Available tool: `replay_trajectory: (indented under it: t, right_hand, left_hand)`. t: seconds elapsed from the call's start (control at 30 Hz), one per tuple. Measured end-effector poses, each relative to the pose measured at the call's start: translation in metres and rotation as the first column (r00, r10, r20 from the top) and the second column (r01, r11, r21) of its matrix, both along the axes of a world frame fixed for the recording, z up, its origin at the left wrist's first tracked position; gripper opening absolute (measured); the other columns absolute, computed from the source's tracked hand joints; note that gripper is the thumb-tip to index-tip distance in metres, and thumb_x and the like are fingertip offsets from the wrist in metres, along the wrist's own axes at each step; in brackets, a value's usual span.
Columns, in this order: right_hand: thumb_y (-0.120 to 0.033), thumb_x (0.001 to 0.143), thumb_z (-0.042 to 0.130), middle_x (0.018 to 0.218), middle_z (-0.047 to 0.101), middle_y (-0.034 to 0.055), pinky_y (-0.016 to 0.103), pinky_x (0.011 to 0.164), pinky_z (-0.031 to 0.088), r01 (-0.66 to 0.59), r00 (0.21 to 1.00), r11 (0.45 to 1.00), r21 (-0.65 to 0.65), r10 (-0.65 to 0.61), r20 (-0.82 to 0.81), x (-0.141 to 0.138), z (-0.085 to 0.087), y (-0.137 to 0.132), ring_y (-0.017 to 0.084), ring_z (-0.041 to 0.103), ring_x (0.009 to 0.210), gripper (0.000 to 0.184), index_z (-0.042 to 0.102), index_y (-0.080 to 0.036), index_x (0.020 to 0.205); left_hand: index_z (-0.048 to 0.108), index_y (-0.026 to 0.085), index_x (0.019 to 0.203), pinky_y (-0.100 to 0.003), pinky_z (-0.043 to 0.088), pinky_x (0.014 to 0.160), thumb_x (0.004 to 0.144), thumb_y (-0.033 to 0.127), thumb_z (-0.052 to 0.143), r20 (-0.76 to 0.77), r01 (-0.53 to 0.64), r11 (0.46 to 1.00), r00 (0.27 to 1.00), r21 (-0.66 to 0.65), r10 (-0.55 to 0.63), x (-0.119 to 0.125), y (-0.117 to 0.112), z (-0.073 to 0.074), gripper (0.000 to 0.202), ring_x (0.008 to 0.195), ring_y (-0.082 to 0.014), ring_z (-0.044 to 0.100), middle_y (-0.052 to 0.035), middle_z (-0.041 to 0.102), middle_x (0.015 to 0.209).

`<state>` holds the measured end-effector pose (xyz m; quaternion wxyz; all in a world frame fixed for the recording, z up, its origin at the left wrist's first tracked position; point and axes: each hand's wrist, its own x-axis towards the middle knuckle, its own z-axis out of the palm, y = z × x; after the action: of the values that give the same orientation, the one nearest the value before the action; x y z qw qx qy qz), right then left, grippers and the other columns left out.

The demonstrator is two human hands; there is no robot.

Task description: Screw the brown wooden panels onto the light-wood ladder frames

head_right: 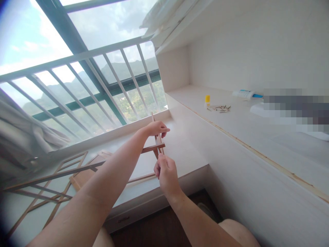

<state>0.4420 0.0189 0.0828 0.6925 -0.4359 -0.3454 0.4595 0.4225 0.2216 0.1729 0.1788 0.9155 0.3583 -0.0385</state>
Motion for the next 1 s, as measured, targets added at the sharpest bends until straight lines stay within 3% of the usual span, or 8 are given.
replay_trajectory:
  t: [0.37,0.57,1.0]
  right_hand:
    - [-0.045,0.094,0.039,0.039,0.035,-0.0052,0.026,0.044,0.024,0.017,0.999,1.000,-0.004,-0.017,-0.041,-0.003,-0.006,0.003,0.009,0.030,0.039,0.053,0.037,-0.021,0.048]
    - [-0.039,0.095,0.036,0.041,0.035,-0.0045,0.028,0.048,0.027,0.115,0.993,0.993,0.016,-0.115,-0.004,-0.007,-0.004,-0.004,0.010,0.032,0.042,0.050,0.034,-0.022,0.048]
    - [-0.035,0.094,0.039,0.044,0.037,-0.0047,0.027,0.049,0.026,0.100,0.930,0.992,-0.078,-0.065,0.362,0.008,0.006,-0.002,0.011,0.036,0.045,0.045,0.035,-0.021,0.051]
  left_hand:
    - [0.067,0.018,0.060,-0.023,0.038,0.059,0.086,0.048,0.051,-0.010,-0.004,1.000,1.000,0.014,0.004,0.000,-0.002,0.002,0.043,0.049,-0.0089,0.053,0.0010,0.067,0.063]
    - [0.067,0.019,0.059,-0.024,0.038,0.058,0.086,0.046,0.051,-0.020,-0.004,1.000,1.000,0.015,0.004,0.000,-0.003,0.003,0.042,0.049,-0.0089,0.053,0.0014,0.067,0.063]
    - [0.067,0.019,0.057,-0.024,0.037,0.058,0.086,0.045,0.052,0.007,0.006,1.000,1.000,0.022,-0.006,-0.001,0.000,0.000,0.042,0.050,-0.0092,0.054,0.0014,0.067,0.062]
